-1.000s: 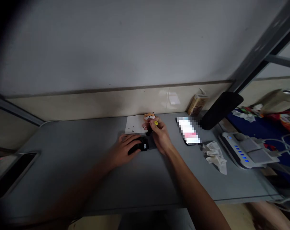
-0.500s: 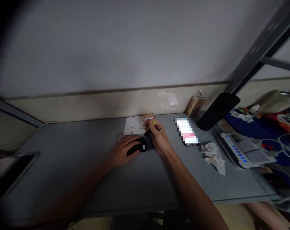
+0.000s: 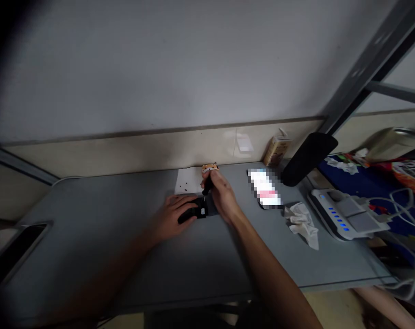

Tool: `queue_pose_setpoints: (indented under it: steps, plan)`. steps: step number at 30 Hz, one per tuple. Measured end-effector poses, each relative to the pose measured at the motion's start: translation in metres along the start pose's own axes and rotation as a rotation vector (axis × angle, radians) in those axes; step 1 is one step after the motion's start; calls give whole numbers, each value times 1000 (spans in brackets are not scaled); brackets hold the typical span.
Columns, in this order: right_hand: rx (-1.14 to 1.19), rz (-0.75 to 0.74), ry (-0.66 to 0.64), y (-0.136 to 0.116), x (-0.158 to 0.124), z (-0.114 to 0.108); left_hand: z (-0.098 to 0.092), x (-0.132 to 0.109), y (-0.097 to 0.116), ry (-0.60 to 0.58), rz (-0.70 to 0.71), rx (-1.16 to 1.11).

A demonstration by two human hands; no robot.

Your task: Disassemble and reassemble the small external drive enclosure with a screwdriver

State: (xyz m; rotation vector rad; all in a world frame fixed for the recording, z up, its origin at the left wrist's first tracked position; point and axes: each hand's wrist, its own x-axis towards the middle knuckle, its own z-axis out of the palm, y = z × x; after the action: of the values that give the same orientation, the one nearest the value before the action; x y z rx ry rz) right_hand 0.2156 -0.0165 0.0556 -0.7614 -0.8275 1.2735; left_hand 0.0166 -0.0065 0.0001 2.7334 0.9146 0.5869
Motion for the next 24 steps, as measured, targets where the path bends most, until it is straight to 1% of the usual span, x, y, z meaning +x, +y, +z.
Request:
queue_pose_setpoints:
  steps: [3,6,9,12,15,19,22,24]
  plan:
    - [3,11,23,1,-2,-2,0,0,0,12,-57,-34]
    - [-97,-3,11,2,-2,-2,0,0,1,11,-81,-48]
    - [-204,-73,-23,3,0,-1,-1,0,1,5,-66,-40]
    - [-142,-54,-51,3,1,1,-1,0,2,-5,-50,-15]
    - [-103,-21,-42,2,1,0,0,-1,1,2,-37,0]
    - [-122,-35,-20,4,-1,-4,2,0,0,-4,-26,12]
    - [-216,-88,5,7,0,-5,1,0,0,-7,-22,18]
    - [-226,-120,-3,9,1,-4,1,0,0,-6,-11,27]
